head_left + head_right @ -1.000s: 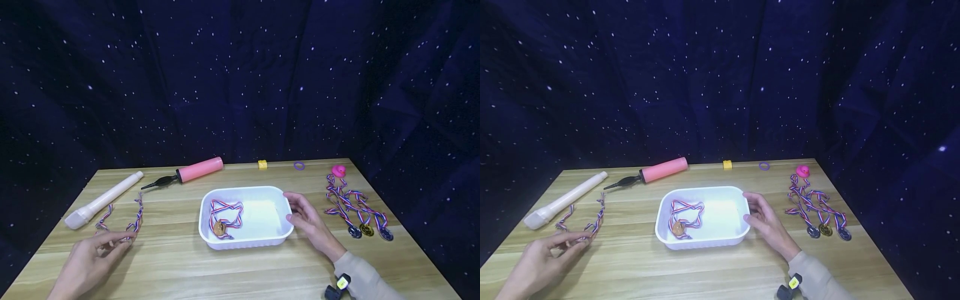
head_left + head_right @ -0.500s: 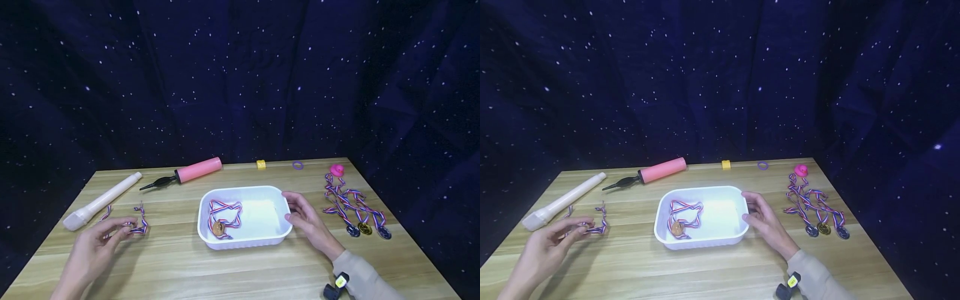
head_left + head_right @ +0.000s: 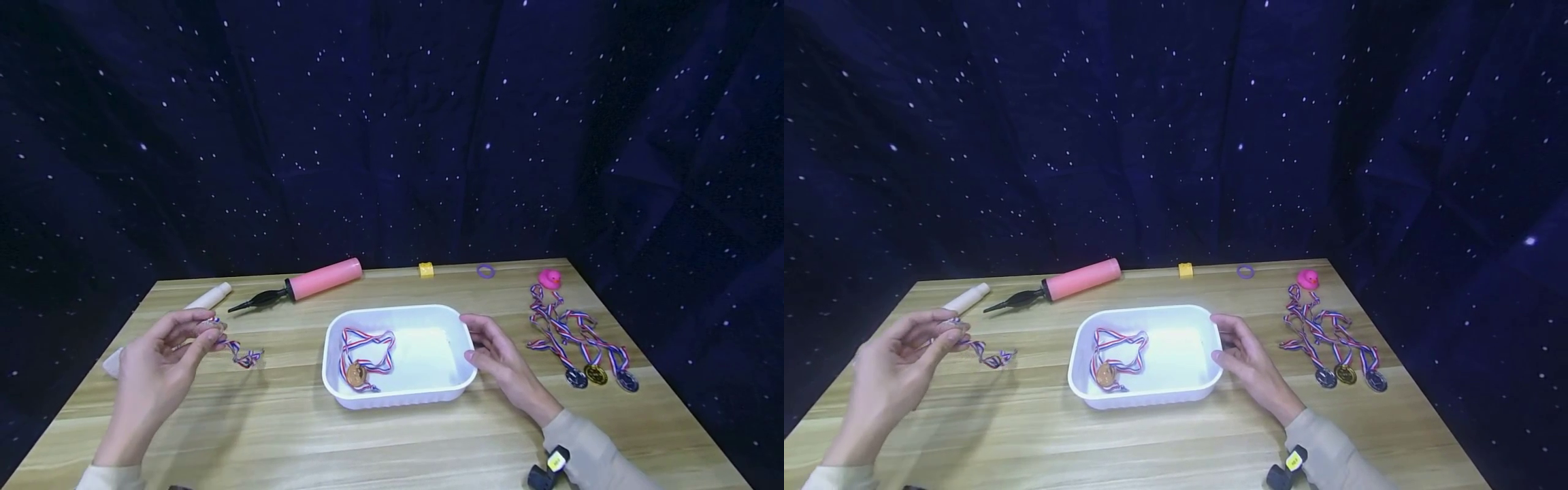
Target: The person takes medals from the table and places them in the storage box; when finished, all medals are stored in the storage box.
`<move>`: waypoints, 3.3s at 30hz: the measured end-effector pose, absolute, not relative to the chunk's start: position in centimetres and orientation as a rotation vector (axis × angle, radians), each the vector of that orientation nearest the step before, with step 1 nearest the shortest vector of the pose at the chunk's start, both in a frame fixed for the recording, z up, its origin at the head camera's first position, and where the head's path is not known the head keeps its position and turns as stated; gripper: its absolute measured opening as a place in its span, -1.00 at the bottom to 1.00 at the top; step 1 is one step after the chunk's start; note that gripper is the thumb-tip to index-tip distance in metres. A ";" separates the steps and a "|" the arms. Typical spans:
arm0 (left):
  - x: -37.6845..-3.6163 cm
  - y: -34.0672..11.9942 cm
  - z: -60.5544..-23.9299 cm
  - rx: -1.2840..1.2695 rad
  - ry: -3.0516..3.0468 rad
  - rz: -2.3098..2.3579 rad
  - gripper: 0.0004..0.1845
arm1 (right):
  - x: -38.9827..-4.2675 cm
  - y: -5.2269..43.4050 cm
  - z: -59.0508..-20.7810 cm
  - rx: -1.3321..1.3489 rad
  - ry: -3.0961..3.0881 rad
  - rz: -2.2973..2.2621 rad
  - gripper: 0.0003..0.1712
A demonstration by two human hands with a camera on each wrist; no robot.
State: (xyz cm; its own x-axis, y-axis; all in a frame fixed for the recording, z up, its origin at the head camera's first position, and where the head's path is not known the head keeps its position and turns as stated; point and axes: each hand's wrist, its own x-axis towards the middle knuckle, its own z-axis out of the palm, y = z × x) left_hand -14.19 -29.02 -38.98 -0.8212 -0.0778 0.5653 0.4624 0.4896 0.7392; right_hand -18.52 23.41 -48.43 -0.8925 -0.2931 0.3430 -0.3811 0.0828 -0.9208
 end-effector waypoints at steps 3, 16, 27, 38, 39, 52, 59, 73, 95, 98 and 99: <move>-14.7 -28.6 -37.7 -0.300 -2.176 -1.306 -0.72 | -18.5 23.4 -48.5 0.698 -2.265 1.960 -0.31; -15.8 -26.0 -33.1 -0.340 -2.079 -1.284 -0.76 | -18.5 23.3 -48.6 0.690 -2.281 1.965 -0.31; -17.0 -23.9 -29.0 -0.441 -1.927 -1.295 -0.75 | -18.6 23.4 -48.5 0.674 -2.284 1.968 -0.29; -17.8 -20.4 -26.0 -0.724 -1.707 -1.541 -0.78 | -18.6 23.5 -48.5 0.668 -2.296 1.968 -0.28; -17.9 -20.0 -25.9 -0.743 -1.689 -1.563 -0.77 | -18.6 23.5 -48.5 0.669 -2.296 1.967 -0.28; -18.8 -15.8 -25.9 -0.827 -1.784 -1.519 -0.78 | -18.5 23.5 -48.3 0.679 -2.293 1.969 -0.28; -19.4 -14.4 -27.3 -0.816 -1.848 -1.547 -0.76 | -18.5 23.6 -48.2 0.675 -2.294 1.973 -0.28; -19.6 -12.4 -32.8 -0.721 -2.109 -1.619 -0.75 | -18.6 23.5 -48.4 0.710 -2.276 1.973 -0.28; -19.6 -11.6 -36.5 -0.680 -2.273 -1.713 -0.72 | -18.6 23.6 -48.5 0.702 -2.278 1.972 -0.28; -19.6 -11.6 -36.6 -0.673 -2.274 -1.720 -0.73 | -18.6 23.5 -48.4 0.694 -2.281 1.973 -0.28; -19.6 -11.7 -36.6 -0.667 -2.277 -1.725 -0.72 | -18.6 23.5 -48.4 0.693 -2.282 1.974 -0.28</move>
State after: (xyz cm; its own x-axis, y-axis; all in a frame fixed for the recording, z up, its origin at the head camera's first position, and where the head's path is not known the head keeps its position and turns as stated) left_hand -19.63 -11.65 -36.63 -0.8762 0.2274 0.4250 0.4707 0.2135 0.8561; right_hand -18.60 23.51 -48.37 -0.8988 -0.3009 0.3189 -0.3589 0.0874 -0.9293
